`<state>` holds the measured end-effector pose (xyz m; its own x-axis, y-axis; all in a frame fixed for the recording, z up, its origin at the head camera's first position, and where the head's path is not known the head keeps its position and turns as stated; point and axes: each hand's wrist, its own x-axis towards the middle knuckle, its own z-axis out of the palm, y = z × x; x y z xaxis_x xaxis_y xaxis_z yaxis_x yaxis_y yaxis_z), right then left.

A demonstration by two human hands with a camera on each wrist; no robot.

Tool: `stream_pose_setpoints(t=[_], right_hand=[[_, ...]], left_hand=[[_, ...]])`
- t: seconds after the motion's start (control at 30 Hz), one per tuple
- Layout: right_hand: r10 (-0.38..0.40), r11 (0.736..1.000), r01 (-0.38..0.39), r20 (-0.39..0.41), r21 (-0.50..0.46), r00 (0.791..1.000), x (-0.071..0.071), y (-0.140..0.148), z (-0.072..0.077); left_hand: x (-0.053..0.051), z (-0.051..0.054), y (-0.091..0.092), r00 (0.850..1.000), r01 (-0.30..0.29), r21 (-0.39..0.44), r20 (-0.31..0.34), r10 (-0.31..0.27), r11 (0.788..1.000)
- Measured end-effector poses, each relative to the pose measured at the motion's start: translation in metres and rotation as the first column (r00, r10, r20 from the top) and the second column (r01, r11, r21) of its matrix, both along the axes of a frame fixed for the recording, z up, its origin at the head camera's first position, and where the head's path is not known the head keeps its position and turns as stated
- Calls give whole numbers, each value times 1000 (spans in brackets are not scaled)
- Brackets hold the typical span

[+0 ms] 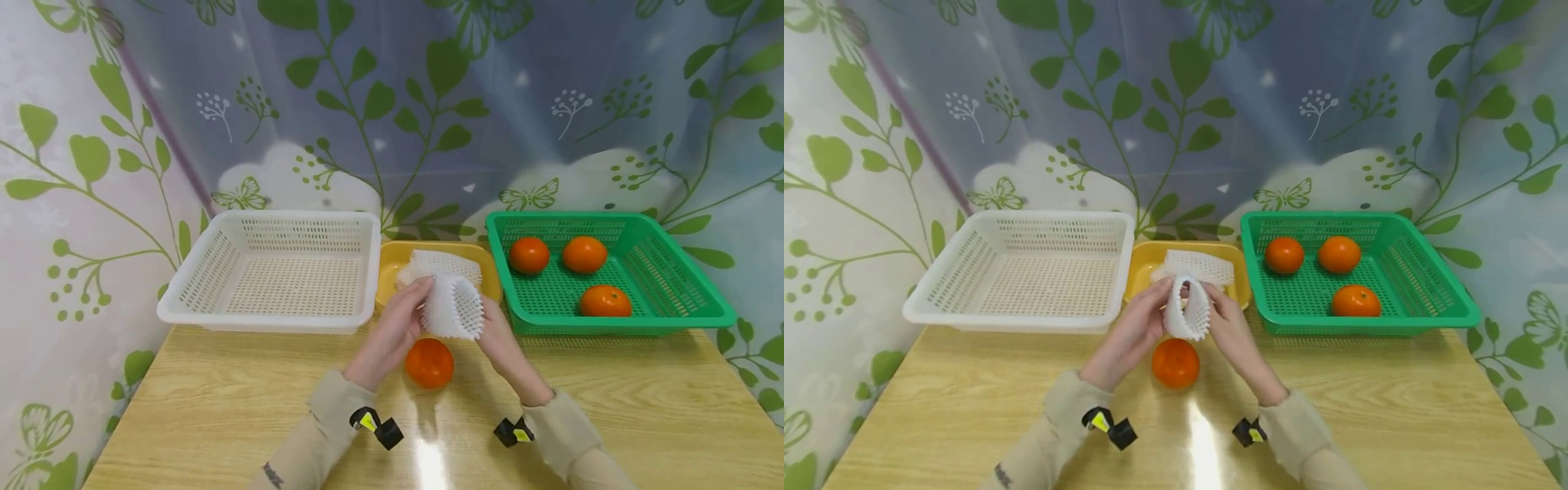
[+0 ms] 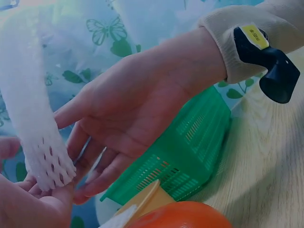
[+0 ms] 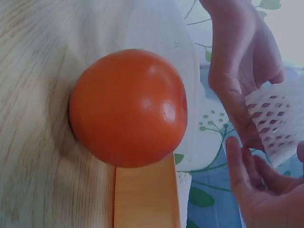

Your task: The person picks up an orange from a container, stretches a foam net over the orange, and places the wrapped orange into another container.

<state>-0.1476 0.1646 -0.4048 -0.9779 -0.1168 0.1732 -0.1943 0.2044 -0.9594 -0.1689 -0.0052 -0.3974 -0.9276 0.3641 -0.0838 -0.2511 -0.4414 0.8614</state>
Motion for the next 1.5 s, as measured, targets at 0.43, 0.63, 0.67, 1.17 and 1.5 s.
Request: stream_pose_setpoints(t=[0.43,0.63,0.67,1.17,1.5], right_hand=[[31,958,32,215,-286,976,0,-6,-1],[141,898,-1,286,-440,948,4,-5,0],[161,888,-10,289,-460,944,4,-5,0],[289,761,-23,307,-648,907,11,-2,-11],[279,801,-3,368,-598,887,23,-1,-29]], left_hand=[[2,-9,5,999,4,-120,35,0,993],[2,-12,4,1000,11,-83,19,-9,996],[2,-13,4,1000,15,-74,17,-13,997],[8,-22,-16,991,76,-8,111,-75,997],[18,-37,-32,979,70,13,189,-71,997]])
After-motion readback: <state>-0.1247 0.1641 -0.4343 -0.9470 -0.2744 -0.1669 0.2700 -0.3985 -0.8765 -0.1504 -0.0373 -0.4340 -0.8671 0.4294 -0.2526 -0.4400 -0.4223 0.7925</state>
